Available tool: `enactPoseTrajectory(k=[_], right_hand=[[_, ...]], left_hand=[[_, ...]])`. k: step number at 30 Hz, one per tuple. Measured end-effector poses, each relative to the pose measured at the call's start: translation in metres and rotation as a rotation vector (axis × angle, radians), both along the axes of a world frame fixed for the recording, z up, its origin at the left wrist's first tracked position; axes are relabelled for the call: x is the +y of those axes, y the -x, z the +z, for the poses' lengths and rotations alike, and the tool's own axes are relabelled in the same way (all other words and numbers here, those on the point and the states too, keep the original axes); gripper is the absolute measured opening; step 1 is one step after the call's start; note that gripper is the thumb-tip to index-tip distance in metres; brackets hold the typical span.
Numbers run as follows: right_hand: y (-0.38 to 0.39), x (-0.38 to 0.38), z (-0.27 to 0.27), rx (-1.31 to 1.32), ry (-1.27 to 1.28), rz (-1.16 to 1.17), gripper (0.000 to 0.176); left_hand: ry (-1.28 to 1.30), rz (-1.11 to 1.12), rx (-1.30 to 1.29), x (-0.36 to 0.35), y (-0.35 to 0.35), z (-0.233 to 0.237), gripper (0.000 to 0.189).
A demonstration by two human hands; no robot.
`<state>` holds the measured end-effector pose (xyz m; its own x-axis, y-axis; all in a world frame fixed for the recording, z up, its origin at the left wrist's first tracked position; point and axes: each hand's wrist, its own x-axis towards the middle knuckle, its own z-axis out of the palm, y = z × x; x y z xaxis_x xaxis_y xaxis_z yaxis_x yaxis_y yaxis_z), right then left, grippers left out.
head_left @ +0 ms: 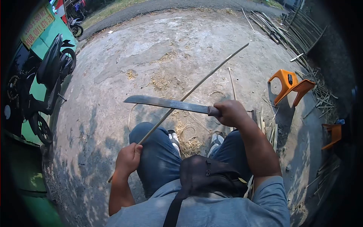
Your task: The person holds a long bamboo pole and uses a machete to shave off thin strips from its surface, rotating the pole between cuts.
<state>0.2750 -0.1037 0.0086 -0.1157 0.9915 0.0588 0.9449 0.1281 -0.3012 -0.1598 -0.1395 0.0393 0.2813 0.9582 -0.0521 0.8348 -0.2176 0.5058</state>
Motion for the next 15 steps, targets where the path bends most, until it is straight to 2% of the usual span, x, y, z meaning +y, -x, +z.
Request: enactPoseTrajectory(k=[4,5,8,9,10,15], right_hand=[[-0.001,0.002,-0.005,0.039,0.004,0.050,0.011],[0.000,0.005,0.002,0.063,0.080,-0.017,0.012],[-0.014,0.011,-0.006,0.164,-0.012,-0.145,0.014],[-0.013,0.012,0.002,0.127,0.030,-0.154,0.015],[-0.011,0.009,0.005,0.163,0.000,-0.122,0.015],[0.014,0.001,0.009,0.015,0.089,0.076,0.015]], left_hand=[[-0.011,0.011,-0.021,0.000,0.002,-0.009,0.049],[-0.028,0.017,-0.032,-0.001,0.003,-0.012,0.049],[-0.087,0.024,-0.047,-0.004,0.002,-0.015,0.049],[-0.107,0.019,-0.034,-0.004,0.002,-0.014,0.048],[-0.128,0.014,-0.022,-0.004,0.001,-0.013,0.048],[-0.088,0.007,-0.014,-0.002,0.007,-0.019,0.047]])
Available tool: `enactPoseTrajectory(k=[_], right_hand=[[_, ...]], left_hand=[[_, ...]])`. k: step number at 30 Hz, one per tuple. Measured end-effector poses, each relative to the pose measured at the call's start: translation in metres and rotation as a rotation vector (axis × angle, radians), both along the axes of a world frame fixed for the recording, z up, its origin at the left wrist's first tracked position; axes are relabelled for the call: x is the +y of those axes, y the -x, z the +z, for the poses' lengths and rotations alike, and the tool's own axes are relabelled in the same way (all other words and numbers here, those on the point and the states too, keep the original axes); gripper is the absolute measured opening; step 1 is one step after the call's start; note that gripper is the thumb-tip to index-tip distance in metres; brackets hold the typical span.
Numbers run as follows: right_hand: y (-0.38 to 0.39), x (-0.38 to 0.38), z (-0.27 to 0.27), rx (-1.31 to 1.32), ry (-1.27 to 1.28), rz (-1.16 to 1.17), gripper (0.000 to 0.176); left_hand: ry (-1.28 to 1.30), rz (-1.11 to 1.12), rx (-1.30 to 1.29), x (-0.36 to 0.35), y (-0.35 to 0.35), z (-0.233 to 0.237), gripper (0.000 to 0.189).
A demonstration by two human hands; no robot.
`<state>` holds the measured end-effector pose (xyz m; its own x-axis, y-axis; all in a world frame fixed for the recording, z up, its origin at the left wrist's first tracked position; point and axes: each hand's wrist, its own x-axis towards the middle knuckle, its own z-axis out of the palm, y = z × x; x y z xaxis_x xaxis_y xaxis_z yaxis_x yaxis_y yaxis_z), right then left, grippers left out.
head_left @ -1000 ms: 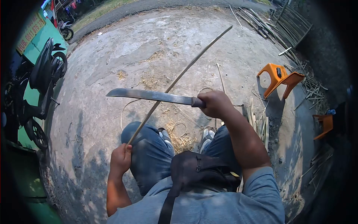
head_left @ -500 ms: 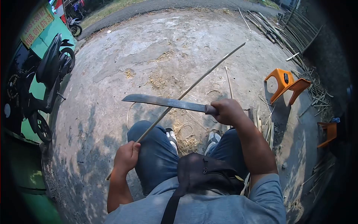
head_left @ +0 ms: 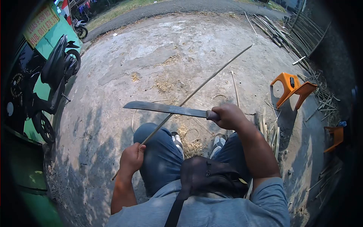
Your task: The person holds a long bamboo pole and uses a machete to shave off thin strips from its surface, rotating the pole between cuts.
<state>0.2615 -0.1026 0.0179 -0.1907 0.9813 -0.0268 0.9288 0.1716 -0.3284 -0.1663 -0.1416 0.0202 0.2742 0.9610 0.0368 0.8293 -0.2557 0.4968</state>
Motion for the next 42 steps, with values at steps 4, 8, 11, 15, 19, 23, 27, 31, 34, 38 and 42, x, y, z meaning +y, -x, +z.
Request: enactPoseTrajectory(k=[4,8,11,15,19,23,27,31,34,38,42], right_hand=[[-0.009,0.008,-0.004,0.064,0.009,-0.090,0.016],[-0.024,0.014,-0.014,0.085,-0.040,-0.193,0.017],[-0.014,0.004,-0.009,0.026,-0.043,-0.092,0.013],[-0.009,0.000,-0.017,-0.012,-0.031,-0.003,0.010],[-0.026,0.016,-0.013,0.093,0.014,-0.113,0.015],[-0.025,0.014,-0.009,0.142,-0.007,-0.197,0.019],[0.001,0.001,-0.005,0.059,0.065,0.001,0.015],[-0.005,0.006,-0.009,0.064,0.008,0.051,0.013],[-0.024,0.019,-0.020,0.171,0.025,-0.140,0.016],[-0.026,0.013,-0.016,0.195,0.009,-0.190,0.019],[-0.010,0.001,-0.012,0.077,0.032,0.008,0.018]], left_hand=[[-0.005,0.003,0.032,0.000,0.000,-0.001,0.047],[0.027,0.034,0.042,0.001,-0.001,-0.001,0.048],[0.047,0.025,0.139,0.002,0.001,-0.001,0.048],[0.052,0.002,0.077,0.004,-0.004,0.008,0.048],[0.025,0.011,0.019,0.001,-0.001,0.002,0.047],[0.024,0.037,0.010,0.001,-0.001,-0.001,0.047],[0.022,0.010,0.049,0.004,0.001,-0.002,0.047],[0.013,-0.001,0.046,0.003,0.002,-0.001,0.046],[-0.015,0.004,0.004,0.002,0.004,-0.006,0.047],[-0.007,0.008,-0.007,0.002,0.002,-0.005,0.048],[0.007,-0.001,0.026,0.004,0.000,-0.001,0.049]])
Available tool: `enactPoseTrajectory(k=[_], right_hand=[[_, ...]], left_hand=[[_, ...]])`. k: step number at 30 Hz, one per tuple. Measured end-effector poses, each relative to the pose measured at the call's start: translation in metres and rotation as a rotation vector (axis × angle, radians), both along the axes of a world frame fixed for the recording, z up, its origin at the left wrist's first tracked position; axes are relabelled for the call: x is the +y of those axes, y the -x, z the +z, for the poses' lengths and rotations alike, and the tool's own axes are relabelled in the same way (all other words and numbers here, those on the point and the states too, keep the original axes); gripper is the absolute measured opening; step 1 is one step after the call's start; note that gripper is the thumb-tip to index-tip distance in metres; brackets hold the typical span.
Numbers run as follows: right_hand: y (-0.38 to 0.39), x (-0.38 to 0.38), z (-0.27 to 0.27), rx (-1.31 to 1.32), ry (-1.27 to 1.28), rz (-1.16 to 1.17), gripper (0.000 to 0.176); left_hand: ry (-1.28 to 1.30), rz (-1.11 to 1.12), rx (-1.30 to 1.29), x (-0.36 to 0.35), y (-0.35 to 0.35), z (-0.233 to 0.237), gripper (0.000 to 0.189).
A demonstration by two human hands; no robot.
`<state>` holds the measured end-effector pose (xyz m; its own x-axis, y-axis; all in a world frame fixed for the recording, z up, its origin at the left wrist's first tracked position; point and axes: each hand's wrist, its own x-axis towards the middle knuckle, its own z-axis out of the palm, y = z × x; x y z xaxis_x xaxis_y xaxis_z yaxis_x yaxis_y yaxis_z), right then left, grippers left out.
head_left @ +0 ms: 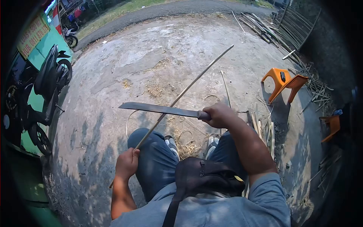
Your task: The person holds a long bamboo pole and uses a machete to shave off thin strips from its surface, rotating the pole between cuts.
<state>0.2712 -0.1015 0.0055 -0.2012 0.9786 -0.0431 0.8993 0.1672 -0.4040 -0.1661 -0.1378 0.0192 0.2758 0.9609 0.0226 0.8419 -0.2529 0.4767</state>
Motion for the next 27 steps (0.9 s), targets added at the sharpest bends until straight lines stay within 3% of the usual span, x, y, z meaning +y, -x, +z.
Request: enactPoseTrajectory(k=[4,8,11,16,19,22,25,27], right_hand=[[-0.003,0.010,-0.009,0.031,0.097,0.094,0.021],[-0.018,0.020,-0.012,0.177,0.080,-0.119,0.023],[-0.011,0.017,-0.007,0.125,0.051,-0.128,0.024],[0.006,0.001,0.000,0.160,0.190,0.078,0.032],[0.000,0.007,0.009,0.153,0.240,0.027,0.029],[-0.018,0.017,-0.006,0.205,0.080,-0.035,0.026],[-0.019,0.017,-0.004,0.123,0.075,-0.169,0.025],[-0.012,0.009,-0.006,0.177,0.013,-0.119,0.021]], left_hand=[[-0.031,-0.029,0.044,0.001,0.001,-0.001,0.050],[-0.082,-0.022,0.017,-0.002,0.005,-0.010,0.049],[-0.012,0.021,-0.017,-0.001,0.000,-0.001,0.048],[0.023,0.027,0.003,-0.001,-0.003,0.005,0.048],[-0.007,0.011,-0.008,-0.001,0.001,0.000,0.047],[-0.015,0.015,-0.012,-0.003,0.001,0.001,0.048],[-0.028,0.006,-0.051,-0.002,0.001,-0.002,0.050],[-0.016,0.006,-0.046,-0.001,0.000,-0.001,0.050]])
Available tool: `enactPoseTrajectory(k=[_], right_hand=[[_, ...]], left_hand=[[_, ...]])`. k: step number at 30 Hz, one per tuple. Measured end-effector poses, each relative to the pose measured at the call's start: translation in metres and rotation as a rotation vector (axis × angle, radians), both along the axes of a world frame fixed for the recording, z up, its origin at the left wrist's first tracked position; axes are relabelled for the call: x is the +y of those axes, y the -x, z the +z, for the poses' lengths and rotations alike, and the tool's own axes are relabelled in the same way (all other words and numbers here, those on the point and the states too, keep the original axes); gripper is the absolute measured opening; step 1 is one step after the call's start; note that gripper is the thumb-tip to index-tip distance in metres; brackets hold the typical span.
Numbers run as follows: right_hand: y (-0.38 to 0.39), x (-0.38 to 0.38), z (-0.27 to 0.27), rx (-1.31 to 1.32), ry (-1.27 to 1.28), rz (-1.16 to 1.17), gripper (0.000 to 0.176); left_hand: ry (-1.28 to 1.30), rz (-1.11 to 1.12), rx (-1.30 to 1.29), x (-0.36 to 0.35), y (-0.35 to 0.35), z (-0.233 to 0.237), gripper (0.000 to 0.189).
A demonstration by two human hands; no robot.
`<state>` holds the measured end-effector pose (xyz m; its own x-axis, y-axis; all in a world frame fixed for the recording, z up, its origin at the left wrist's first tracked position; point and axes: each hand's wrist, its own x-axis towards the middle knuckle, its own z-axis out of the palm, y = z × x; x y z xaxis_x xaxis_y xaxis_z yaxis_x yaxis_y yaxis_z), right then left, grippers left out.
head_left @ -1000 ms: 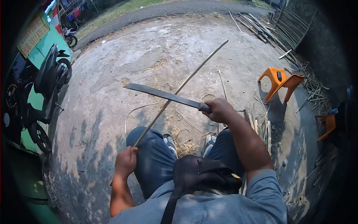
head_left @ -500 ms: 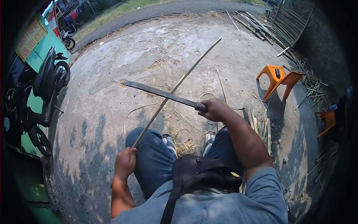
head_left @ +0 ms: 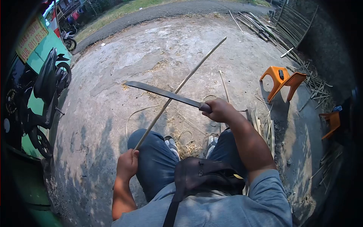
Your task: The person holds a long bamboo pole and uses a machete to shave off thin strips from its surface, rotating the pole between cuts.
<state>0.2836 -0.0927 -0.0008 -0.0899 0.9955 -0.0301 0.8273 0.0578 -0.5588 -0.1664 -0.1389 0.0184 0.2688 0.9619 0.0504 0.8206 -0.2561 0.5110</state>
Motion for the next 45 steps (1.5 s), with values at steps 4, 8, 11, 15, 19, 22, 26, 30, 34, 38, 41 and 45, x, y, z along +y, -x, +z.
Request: enactPoseTrajectory(k=[4,8,11,15,19,22,26,30,34,38,41,45], right_hand=[[0.020,-0.009,0.012,-0.102,0.044,0.126,0.019],[0.011,0.007,-0.002,-0.133,0.091,0.127,0.018],[-0.006,0.016,-0.011,-0.057,0.042,0.022,0.020],[-0.005,0.009,0.003,-0.046,0.027,-0.042,0.021],[0.011,-0.001,0.004,-0.202,-0.021,0.059,0.017],[0.024,-0.006,0.007,-0.222,0.022,0.147,0.015],[0.002,0.012,0.000,-0.058,0.011,0.107,0.016],[-0.010,0.017,-0.006,0.027,-0.001,-0.155,0.023],[0.009,-0.003,0.005,-0.051,-0.007,0.029,0.024],[0.033,-0.003,0.010,-0.295,0.103,0.189,0.021],[0.015,0.009,0.001,-0.122,0.070,0.109,0.022],[-0.005,0.018,-0.008,-0.004,-0.010,-0.123,0.024]], left_hand=[[0.031,0.007,0.059,0.001,-0.002,0.002,0.050],[-0.005,-0.009,0.044,-0.001,0.001,0.000,0.050],[-0.043,-0.011,0.006,-0.002,0.003,-0.007,0.049],[-0.049,0.002,0.010,-0.003,0.002,-0.009,0.048],[-0.023,0.016,0.073,-0.002,-0.003,-0.001,0.047],[-0.012,0.008,0.098,-0.002,-0.005,0.002,0.046],[-0.038,-0.010,0.088,-0.003,-0.001,-0.002,0.046],[-0.036,0.000,0.058,-0.004,-0.003,0.000,0.046],[-0.025,0.013,0.093,-0.002,-0.007,0.003,0.045],[-0.008,-0.003,0.145,-0.003,-0.008,0.010,0.045],[-0.027,-0.001,0.106,-0.004,-0.005,0.005,0.045],[-0.033,0.001,0.088,-0.002,-0.001,-0.002,0.046]])
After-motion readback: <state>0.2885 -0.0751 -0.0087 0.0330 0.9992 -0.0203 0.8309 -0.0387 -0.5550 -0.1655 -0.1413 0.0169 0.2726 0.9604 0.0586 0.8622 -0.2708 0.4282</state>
